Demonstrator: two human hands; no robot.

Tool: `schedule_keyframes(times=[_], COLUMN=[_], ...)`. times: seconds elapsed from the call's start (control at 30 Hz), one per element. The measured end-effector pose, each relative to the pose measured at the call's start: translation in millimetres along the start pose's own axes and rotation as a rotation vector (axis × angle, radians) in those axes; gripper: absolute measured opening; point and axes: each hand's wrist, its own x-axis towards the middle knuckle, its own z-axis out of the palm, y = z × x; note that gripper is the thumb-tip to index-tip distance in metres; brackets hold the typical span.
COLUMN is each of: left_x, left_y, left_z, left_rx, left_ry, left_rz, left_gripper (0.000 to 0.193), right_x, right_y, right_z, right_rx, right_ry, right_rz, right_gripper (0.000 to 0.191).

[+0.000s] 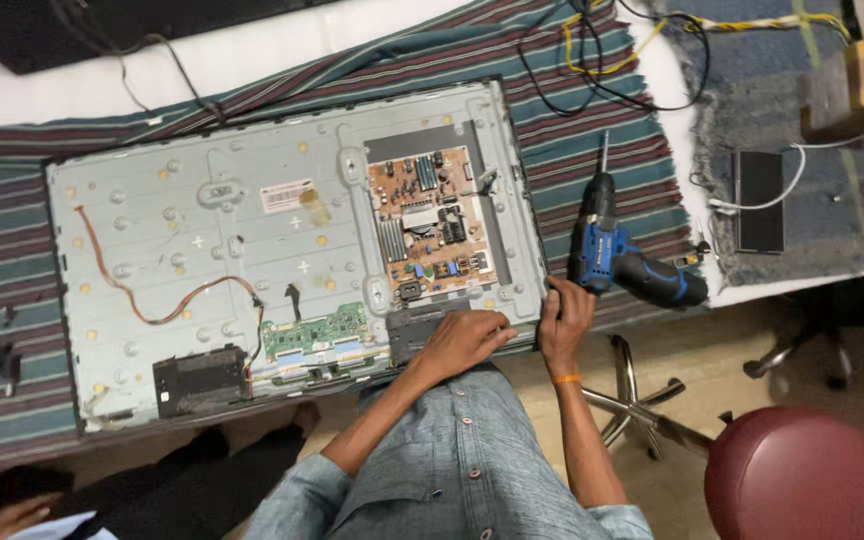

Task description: The person works at a repair bench with an opened television lying face down. They open a drawer, take out a multimeter, untangle its test leads, connect the leads to the meter, and probe components on the TV's circuit board to test it.

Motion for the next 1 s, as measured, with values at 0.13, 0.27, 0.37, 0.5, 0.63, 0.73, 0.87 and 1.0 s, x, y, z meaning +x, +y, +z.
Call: schedule_keyframes(times=[0.13,0.27,0.37,0.5,0.63,0.73,0.87,1.0], left_x=[0,1,2,5,8,8,9,11], left_y=[1,3,3,1,0,1,1,1], left_z=[1,2,3,5,8,9,9,12], left_rx=[0.004,-0.017,-0.002,0.008,-0.022,-0.042,-0.047,-0.064], left_ry=[0.009,0.013,0.006,-0.041,-0.018,-0.007,0.016,0.040], left_rz=[0.004,-0.026,-0.034,-0.090,-0.028,-0.038,-0.038,-0.034], left_gripper=[0.030,0.032,0.034,0.035,0.034,0.034,0.034,0.035], right_x=[0,1,1,1,1,2,4,5], right_y=[4,7,10,15,22,25,26,25], right_z=[-2,-1,-1,-1,-1,0,-2,-5], right_rx=[-0.008,-0.014,-0.014,-0.002,-0.016,-0.021,-0.018,-0.007], right_ry=[-0.025,-0.017,-0.011,-0.032,-0.025,-0.022,-0.039,-0.047], right_rz=[-0.016,-0.010,-0.013,-0.018,-0.032,-0.045,-0.045,-0.055], right_gripper=[0.029,0.029,0.030,0.029,0.029,0.028,0.028,0.029])
